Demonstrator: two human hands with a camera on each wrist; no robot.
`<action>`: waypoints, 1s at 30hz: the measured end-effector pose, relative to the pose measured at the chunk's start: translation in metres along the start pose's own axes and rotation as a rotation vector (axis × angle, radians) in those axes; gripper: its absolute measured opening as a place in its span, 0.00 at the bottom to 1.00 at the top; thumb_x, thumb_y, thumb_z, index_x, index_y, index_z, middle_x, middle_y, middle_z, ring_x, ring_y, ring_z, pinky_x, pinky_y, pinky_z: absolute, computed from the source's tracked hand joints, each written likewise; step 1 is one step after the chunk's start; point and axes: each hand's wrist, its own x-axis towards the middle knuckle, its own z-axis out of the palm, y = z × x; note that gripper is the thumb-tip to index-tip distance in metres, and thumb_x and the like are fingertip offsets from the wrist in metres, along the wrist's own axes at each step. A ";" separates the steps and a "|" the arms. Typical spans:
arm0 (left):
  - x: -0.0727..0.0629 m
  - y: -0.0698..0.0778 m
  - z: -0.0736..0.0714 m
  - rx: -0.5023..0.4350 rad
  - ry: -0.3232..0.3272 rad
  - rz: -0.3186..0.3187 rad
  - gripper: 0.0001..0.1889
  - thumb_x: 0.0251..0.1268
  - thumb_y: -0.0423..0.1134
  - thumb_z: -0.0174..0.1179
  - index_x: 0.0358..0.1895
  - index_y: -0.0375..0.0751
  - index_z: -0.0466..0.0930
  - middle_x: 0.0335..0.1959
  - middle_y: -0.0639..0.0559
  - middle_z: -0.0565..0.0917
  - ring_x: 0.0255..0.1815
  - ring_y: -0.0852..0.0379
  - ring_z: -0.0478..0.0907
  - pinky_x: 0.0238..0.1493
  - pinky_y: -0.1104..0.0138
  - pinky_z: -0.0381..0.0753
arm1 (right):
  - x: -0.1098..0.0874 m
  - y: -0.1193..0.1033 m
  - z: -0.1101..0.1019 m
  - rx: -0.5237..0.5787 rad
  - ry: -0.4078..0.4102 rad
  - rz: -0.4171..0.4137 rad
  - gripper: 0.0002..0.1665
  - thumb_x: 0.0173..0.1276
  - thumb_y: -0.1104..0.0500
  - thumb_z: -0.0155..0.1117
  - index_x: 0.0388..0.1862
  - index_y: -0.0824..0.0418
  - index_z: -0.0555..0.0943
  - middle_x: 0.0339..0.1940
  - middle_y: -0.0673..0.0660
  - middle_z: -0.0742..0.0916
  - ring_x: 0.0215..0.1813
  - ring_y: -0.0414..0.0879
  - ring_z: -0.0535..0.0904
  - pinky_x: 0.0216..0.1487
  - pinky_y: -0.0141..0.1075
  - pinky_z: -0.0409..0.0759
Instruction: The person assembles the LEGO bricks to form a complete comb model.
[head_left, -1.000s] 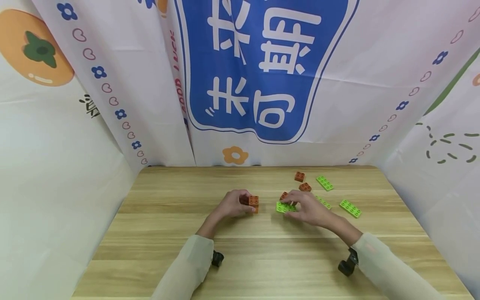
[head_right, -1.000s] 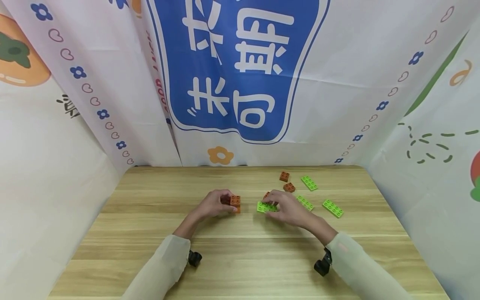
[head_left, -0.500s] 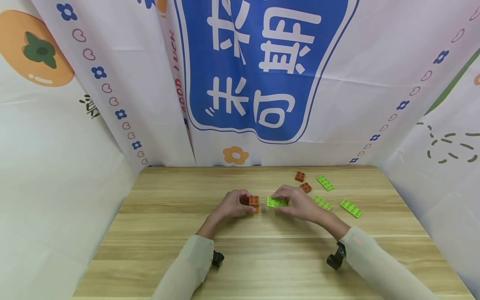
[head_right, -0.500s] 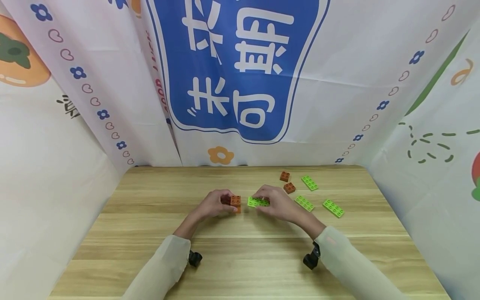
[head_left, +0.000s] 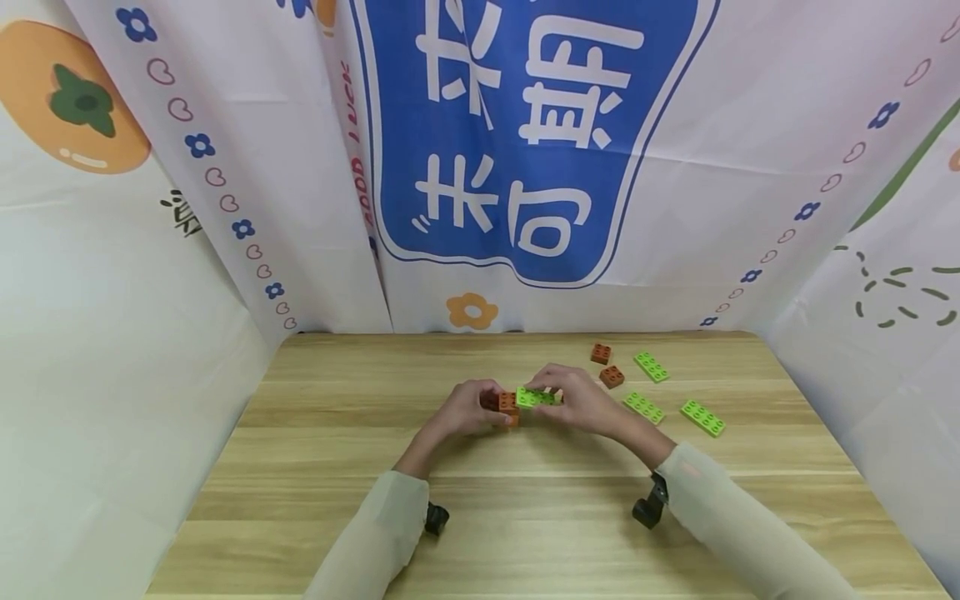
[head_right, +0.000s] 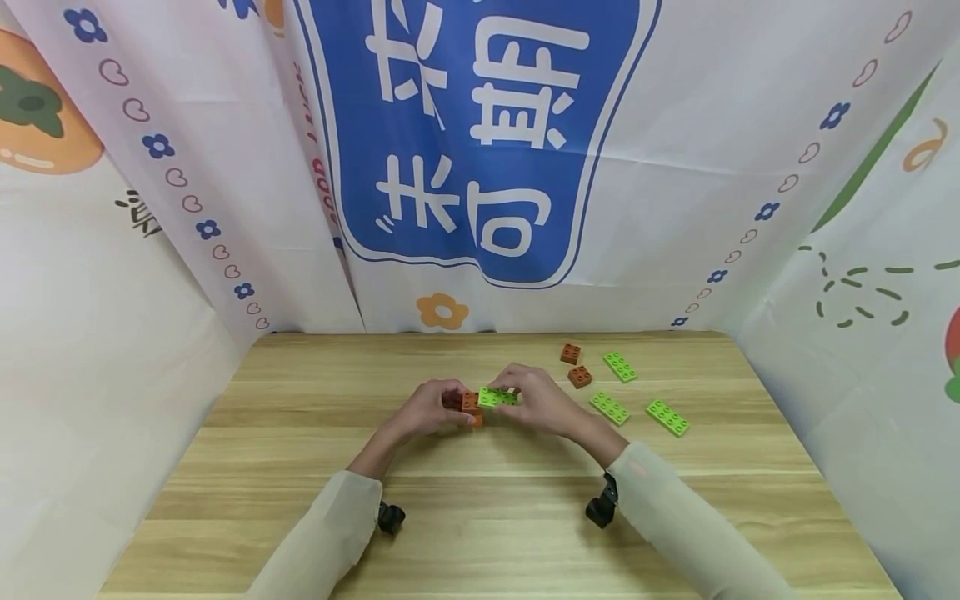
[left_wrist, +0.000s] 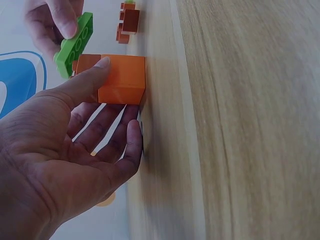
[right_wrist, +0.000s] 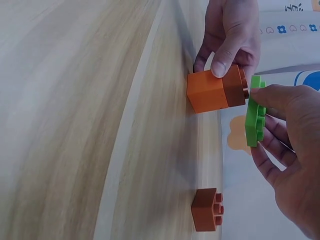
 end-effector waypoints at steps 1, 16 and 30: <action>0.000 0.000 0.000 0.000 0.001 0.003 0.13 0.61 0.35 0.79 0.45 0.41 0.85 0.39 0.54 0.87 0.40 0.58 0.80 0.48 0.61 0.80 | 0.002 0.000 0.001 -0.001 -0.001 -0.002 0.21 0.65 0.64 0.80 0.57 0.60 0.89 0.50 0.54 0.89 0.49 0.46 0.85 0.46 0.47 0.88; 0.000 -0.002 0.001 -0.021 0.010 0.013 0.12 0.62 0.36 0.79 0.44 0.41 0.86 0.41 0.53 0.88 0.42 0.59 0.81 0.49 0.60 0.82 | 0.015 -0.005 0.008 -0.006 -0.018 -0.027 0.21 0.65 0.61 0.80 0.57 0.60 0.89 0.50 0.54 0.89 0.51 0.46 0.85 0.52 0.44 0.87; 0.000 -0.002 0.002 0.009 0.006 0.009 0.11 0.62 0.36 0.78 0.41 0.41 0.84 0.40 0.53 0.87 0.41 0.57 0.81 0.49 0.59 0.82 | 0.023 -0.009 0.009 -0.014 -0.053 -0.039 0.20 0.66 0.62 0.80 0.57 0.62 0.89 0.49 0.54 0.88 0.51 0.46 0.84 0.51 0.41 0.86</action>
